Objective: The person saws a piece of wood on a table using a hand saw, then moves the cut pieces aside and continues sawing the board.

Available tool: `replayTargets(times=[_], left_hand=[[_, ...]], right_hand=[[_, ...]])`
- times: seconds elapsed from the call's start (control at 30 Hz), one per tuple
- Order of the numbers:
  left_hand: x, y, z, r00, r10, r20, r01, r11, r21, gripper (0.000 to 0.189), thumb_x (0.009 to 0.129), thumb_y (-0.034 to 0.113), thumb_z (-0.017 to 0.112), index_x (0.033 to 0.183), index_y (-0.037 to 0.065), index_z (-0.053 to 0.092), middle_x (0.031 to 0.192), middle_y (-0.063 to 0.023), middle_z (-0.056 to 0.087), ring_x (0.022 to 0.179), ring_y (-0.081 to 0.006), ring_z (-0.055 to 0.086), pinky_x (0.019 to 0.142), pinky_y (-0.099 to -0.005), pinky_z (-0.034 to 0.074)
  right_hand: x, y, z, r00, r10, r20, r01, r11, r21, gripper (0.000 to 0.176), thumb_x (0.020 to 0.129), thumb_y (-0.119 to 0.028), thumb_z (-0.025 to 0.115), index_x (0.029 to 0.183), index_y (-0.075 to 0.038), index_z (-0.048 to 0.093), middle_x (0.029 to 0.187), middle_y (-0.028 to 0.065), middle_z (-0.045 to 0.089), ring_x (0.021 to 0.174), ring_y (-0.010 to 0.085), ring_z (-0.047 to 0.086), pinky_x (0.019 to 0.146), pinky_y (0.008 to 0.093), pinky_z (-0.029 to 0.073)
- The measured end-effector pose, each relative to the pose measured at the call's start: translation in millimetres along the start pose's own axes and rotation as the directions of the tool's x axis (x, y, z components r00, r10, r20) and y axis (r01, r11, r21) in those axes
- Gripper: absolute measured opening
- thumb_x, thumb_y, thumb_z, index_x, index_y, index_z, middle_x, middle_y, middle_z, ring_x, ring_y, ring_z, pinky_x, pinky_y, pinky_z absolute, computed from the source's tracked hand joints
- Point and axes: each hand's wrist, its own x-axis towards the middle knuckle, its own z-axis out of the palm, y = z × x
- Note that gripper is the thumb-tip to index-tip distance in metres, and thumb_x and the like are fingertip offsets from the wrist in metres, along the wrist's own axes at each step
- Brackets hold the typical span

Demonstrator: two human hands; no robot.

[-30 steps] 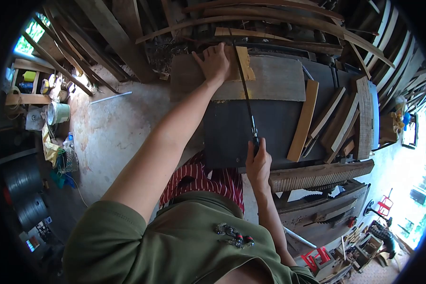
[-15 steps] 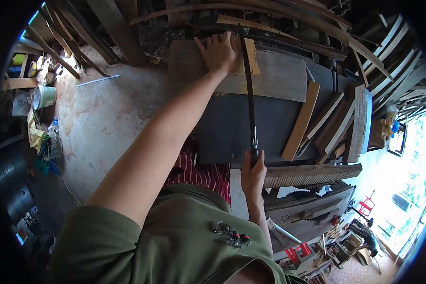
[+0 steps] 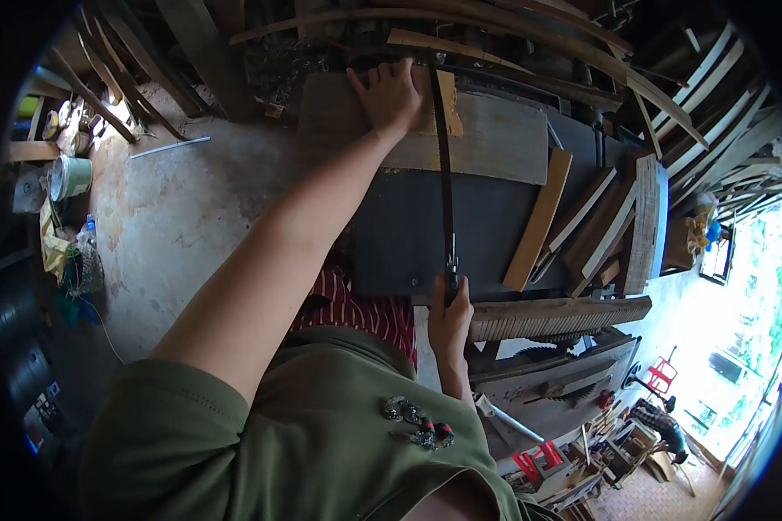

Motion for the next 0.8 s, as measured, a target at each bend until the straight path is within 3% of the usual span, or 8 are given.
replayTargets(times=[0.07, 0.13, 0.3, 0.33, 0.47, 0.67, 0.73, 0.8], left_hand=[[0, -1, -2, 1.0, -0.001, -0.003, 0.001, 1.0, 0.016, 0.029, 0.096, 0.033, 0.048, 0.116, 0.018, 0.062, 0.103, -0.0093, 0.063, 0.111, -0.0299, 0.056, 0.112, -0.0695, 0.015], [2, 2, 0, 1.0, 0.005, -0.009, -0.005, 1.0, 0.028, 0.029, 0.096, 0.033, 0.048, 0.116, 0.018, 0.062, 0.103, -0.0091, 0.063, 0.111, -0.03, 0.056, 0.112, -0.0697, 0.015], [1, 0, -4, 0.997, 0.0, 0.074, -0.004, 0.999, 0.053, 0.034, 0.101, 0.039, 0.041, 0.121, 0.02, 0.06, 0.11, -0.0104, 0.064, 0.114, -0.032, 0.057, 0.11, -0.07, 0.018], [0, 2, -4, 0.997, -0.003, 0.073, -0.001, 0.999, 0.048, 0.034, 0.101, 0.039, 0.041, 0.121, 0.02, 0.06, 0.11, -0.0104, 0.064, 0.114, -0.032, 0.057, 0.11, -0.07, 0.018], [0, 1, -8, 0.999, 0.004, 0.043, -0.006, 0.999, 0.033, 0.033, 0.1, 0.039, 0.042, 0.121, 0.02, 0.06, 0.11, -0.0093, 0.064, 0.113, -0.0314, 0.057, 0.11, -0.0701, 0.019], [3, 1, -7, 0.997, 0.007, 0.079, -0.01, 0.999, 0.048, 0.033, 0.1, 0.038, 0.042, 0.122, 0.02, 0.06, 0.111, -0.0096, 0.064, 0.114, -0.0316, 0.057, 0.11, -0.0701, 0.018], [-1, 0, -4, 0.995, 0.022, 0.098, -0.03, 0.997, 0.078, 0.033, 0.1, 0.038, 0.042, 0.122, 0.02, 0.059, 0.111, -0.0098, 0.064, 0.114, -0.0316, 0.056, 0.11, -0.0701, 0.018], [1, 0, -1, 0.999, 0.005, 0.036, -0.005, 1.0, 0.009, 0.029, 0.098, 0.035, 0.047, 0.115, 0.018, 0.063, 0.105, -0.0091, 0.064, 0.11, -0.0308, 0.057, 0.112, -0.07, 0.015]], right_hand=[[6, -9, -4, 1.0, 0.026, 0.0, -0.026, 1.0, -0.009, 0.025, 0.101, -0.021, 0.054, 0.094, 0.004, 0.055, 0.058, 0.0121, 0.052, 0.049, 0.0163, 0.053, 0.046, 0.037, 0.037], [55, -18, 7, 0.998, -0.053, 0.036, 0.057, 0.989, -0.137, 0.026, 0.1, -0.019, 0.055, 0.089, 0.004, 0.053, 0.058, 0.0207, 0.055, 0.055, 0.0387, 0.063, 0.044, 0.0407, 0.041], [110, -26, 35, 0.988, -0.152, -0.024, 0.148, 0.979, -0.139, 0.028, 0.101, -0.019, 0.054, 0.084, 0.003, 0.051, 0.058, 0.021, 0.056, 0.054, 0.0392, 0.062, 0.044, 0.0428, 0.04], [93, -27, 27, 0.998, -0.058, 0.013, 0.059, 0.985, -0.163, 0.027, 0.101, -0.02, 0.054, 0.087, 0.003, 0.052, 0.059, 0.0206, 0.057, 0.054, 0.0394, 0.063, 0.044, 0.0432, 0.041], [-23, 13, 1, 0.999, 0.023, -0.026, -0.025, 0.997, -0.07, 0.024, 0.101, -0.019, 0.055, 0.101, 0.005, 0.056, 0.063, 0.0179, 0.057, 0.053, 0.0196, 0.06, 0.048, 0.0351, 0.043], [43, -27, 9, 0.998, 0.053, 0.039, -0.049, 0.993, -0.107, 0.027, 0.102, -0.021, 0.055, 0.098, 0.006, 0.054, 0.059, 0.017, 0.053, 0.048, 0.0238, 0.056, 0.045, 0.038, 0.039], [89, -23, 32, 0.993, -0.11, -0.046, 0.102, 0.983, -0.15, 0.029, 0.102, -0.023, 0.055, 0.098, 0.006, 0.053, 0.058, 0.0167, 0.051, 0.045, 0.0256, 0.052, 0.044, 0.0395, 0.036], [81, -16, 32, 0.996, -0.074, -0.05, 0.066, 0.988, -0.136, 0.029, 0.102, -0.023, 0.055, 0.099, 0.006, 0.053, 0.058, 0.0172, 0.052, 0.045, 0.0269, 0.052, 0.044, 0.0397, 0.036]])
